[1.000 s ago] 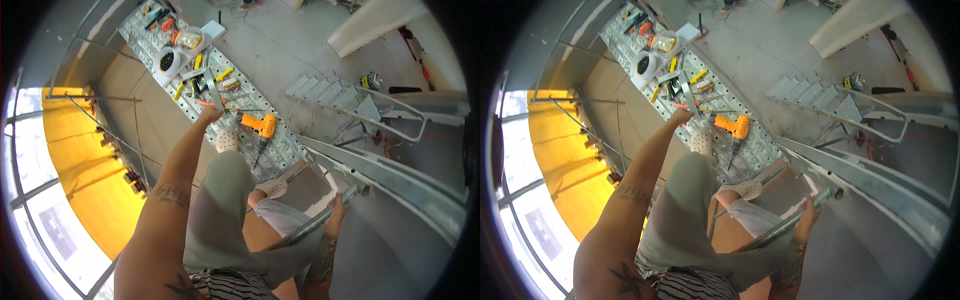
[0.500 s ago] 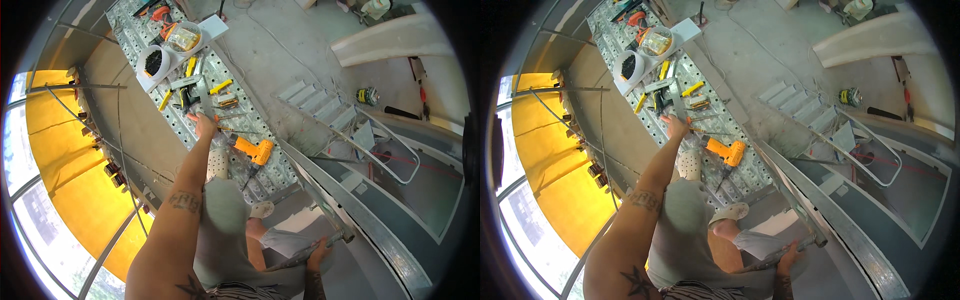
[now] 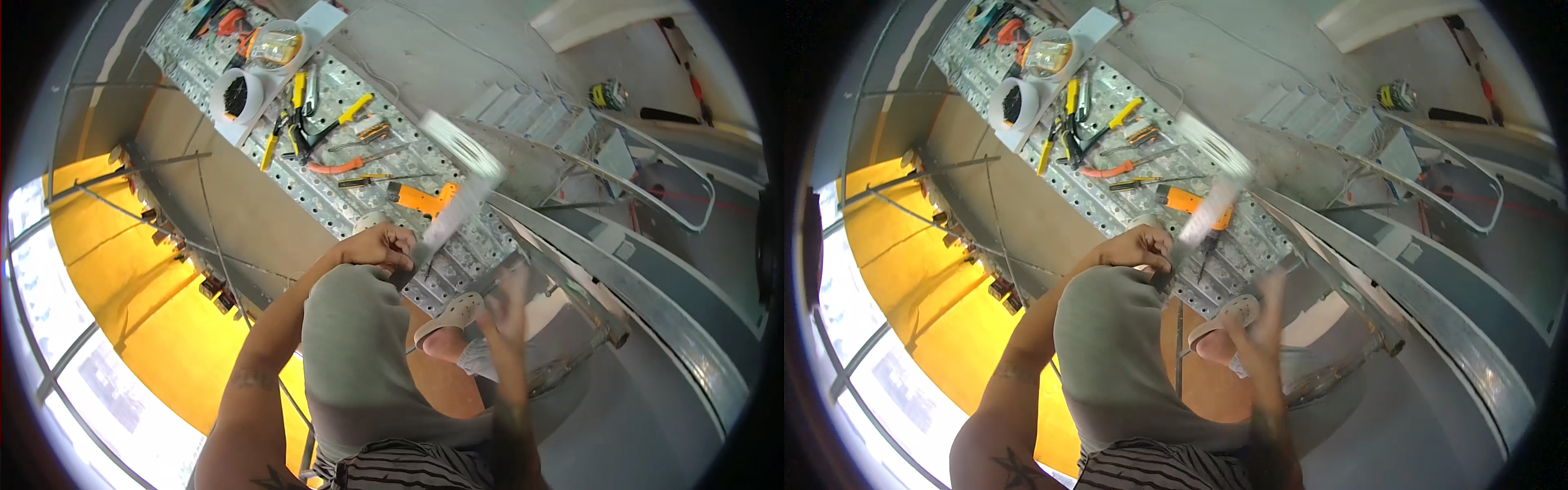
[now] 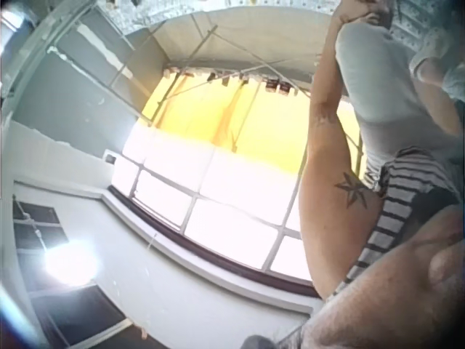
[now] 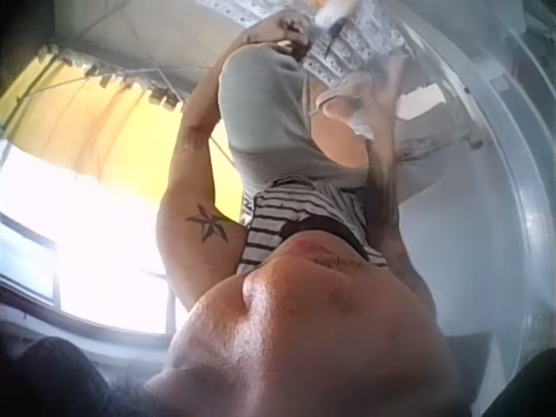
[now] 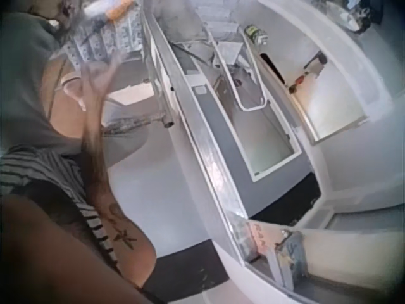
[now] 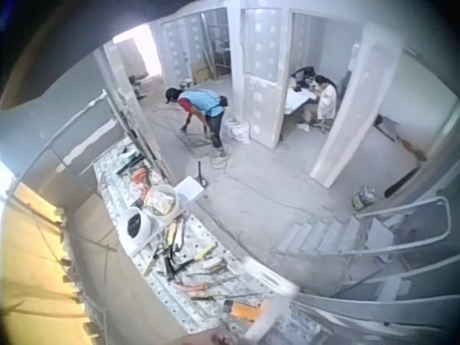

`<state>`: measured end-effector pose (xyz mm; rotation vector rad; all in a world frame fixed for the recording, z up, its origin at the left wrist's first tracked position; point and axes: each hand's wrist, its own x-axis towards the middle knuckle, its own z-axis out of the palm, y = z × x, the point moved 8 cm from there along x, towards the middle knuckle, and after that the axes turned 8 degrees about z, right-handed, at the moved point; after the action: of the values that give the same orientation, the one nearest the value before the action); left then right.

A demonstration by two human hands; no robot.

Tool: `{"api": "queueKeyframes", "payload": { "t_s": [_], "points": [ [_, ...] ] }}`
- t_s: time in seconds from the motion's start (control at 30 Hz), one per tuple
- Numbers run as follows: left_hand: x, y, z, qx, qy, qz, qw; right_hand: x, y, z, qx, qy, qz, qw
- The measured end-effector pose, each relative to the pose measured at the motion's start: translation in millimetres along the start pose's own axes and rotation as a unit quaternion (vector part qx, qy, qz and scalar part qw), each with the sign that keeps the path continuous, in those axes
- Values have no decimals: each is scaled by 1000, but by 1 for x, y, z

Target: The person drills holes into a wall using a power drill, climbs onto scaffolding, measures and marks the wall edge using a ruler and a pencil, and works on the drywall frame with hand tools.

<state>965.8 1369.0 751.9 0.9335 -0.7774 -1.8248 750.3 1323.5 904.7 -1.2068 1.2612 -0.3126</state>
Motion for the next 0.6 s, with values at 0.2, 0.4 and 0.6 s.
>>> {"api": "queueKeyframes", "payload": {
  "t_s": [0.2,0.4,0.6],
  "points": [
    [40,-32,-2,111,-167,-122,972,100,69,71,281,37,93,954],
    [74,-53,-162,713,112,-106,684,80,79,31,201,91,210,952],
    [98,-79,-150,764,20,-35,644,103,111,-6,-4,41,211,977]
  ]
}}
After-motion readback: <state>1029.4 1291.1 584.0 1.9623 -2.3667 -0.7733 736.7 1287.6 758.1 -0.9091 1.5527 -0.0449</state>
